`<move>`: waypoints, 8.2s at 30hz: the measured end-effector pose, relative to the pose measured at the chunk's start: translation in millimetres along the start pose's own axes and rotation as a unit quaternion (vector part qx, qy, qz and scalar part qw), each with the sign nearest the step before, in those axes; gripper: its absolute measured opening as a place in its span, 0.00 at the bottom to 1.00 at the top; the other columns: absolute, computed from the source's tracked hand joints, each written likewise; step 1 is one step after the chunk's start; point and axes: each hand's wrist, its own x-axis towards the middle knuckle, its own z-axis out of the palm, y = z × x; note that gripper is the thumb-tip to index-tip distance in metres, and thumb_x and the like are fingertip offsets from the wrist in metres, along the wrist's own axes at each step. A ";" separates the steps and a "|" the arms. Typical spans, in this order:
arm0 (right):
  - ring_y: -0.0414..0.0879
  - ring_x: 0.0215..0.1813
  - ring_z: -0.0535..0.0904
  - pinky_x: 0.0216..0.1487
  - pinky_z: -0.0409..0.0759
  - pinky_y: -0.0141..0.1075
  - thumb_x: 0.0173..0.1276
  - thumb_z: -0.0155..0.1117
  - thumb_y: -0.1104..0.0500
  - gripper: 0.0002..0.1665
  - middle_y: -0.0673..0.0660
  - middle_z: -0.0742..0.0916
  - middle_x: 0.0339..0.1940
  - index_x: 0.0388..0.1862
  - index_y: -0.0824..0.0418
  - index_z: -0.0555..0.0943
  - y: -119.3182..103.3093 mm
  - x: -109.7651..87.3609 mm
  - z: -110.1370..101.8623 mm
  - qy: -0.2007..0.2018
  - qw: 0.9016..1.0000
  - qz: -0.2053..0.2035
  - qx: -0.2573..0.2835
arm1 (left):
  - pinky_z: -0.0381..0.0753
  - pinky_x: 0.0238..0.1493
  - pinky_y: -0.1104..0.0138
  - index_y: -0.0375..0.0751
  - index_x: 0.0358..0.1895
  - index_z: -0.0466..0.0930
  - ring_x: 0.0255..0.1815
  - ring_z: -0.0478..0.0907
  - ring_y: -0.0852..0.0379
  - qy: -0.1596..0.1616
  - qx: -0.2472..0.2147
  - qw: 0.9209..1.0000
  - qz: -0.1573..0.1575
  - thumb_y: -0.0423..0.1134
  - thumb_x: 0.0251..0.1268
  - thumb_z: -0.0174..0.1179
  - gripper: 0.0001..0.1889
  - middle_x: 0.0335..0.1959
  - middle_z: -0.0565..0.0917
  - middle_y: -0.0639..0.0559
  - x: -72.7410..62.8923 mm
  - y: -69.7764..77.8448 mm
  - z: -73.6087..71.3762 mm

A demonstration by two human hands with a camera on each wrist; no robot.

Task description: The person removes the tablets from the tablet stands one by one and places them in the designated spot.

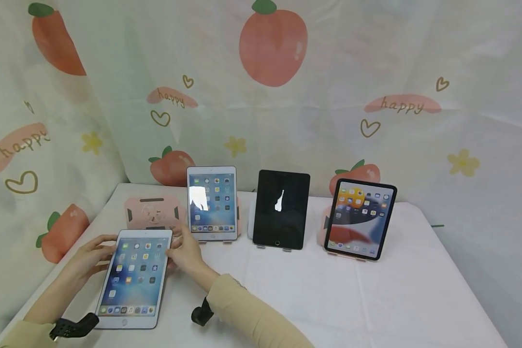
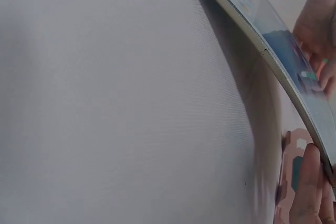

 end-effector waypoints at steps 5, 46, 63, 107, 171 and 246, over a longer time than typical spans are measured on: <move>0.41 0.24 0.78 0.26 0.82 0.31 0.59 0.63 0.71 0.28 0.55 0.81 0.30 0.58 0.59 0.69 4.1 -1.5 1.1 -0.003 1.000 0.009 -0.029 | 0.80 0.40 0.65 0.36 0.65 0.65 0.43 0.78 0.52 -0.015 0.021 1.000 -0.012 0.42 0.71 0.50 0.23 0.47 0.79 0.38 -0.4 -0.7 -0.8; 0.40 0.26 0.80 0.30 0.84 0.29 0.59 0.63 0.67 0.31 0.52 0.78 0.28 0.62 0.72 0.69 9.8 -7.2 -0.2 -0.036 0.993 0.049 -0.102 | 0.84 0.45 0.58 0.23 0.66 0.63 0.47 0.77 0.43 -0.046 0.080 0.994 -0.063 0.37 0.69 0.40 0.26 0.58 0.74 0.27 5.8 -1.2 12.2; 0.38 0.28 0.80 0.32 0.84 0.29 0.62 0.61 0.67 0.31 0.52 0.77 0.31 0.65 0.72 0.68 17.1 -5.4 -3.3 -0.046 0.994 0.034 -0.095 | 0.83 0.51 0.55 0.20 0.66 0.59 0.51 0.75 0.40 -0.081 0.093 0.991 -0.057 0.41 0.73 0.40 0.28 0.56 0.73 0.25 5.3 1.1 7.4; 0.54 0.37 0.85 0.36 0.85 0.39 0.66 0.60 0.63 0.16 0.62 0.84 0.37 0.52 0.66 0.79 20.3 -22.9 -37.9 -0.040 0.998 0.028 -0.030 | 0.84 0.47 0.58 0.37 0.66 0.68 0.56 0.77 0.39 -0.060 0.080 0.994 0.045 0.47 0.70 0.47 0.26 0.67 0.69 0.32 38.9 5.6 44.5; 0.48 0.43 0.77 0.43 0.79 0.33 0.67 0.56 0.66 0.20 0.62 0.82 0.46 0.58 0.63 0.75 -45.4 4.3 -136.3 0.192 0.972 -0.069 -0.115 | 0.76 0.63 0.54 0.44 0.64 0.71 0.60 0.74 0.47 -0.009 -0.103 0.985 0.142 0.40 0.75 0.46 0.18 0.61 0.75 0.42 28.2 102.1 95.9; 0.51 0.48 0.79 0.39 0.76 0.37 0.73 0.51 0.60 0.20 0.58 0.81 0.48 0.62 0.55 0.70 -62.3 50.0 -143.3 0.238 0.947 -0.078 -0.202 | 0.83 0.51 0.60 0.38 0.61 0.72 0.43 0.73 0.53 0.072 -0.066 0.977 0.189 0.33 0.72 0.49 0.17 0.49 0.77 0.41 73.2 155.5 115.7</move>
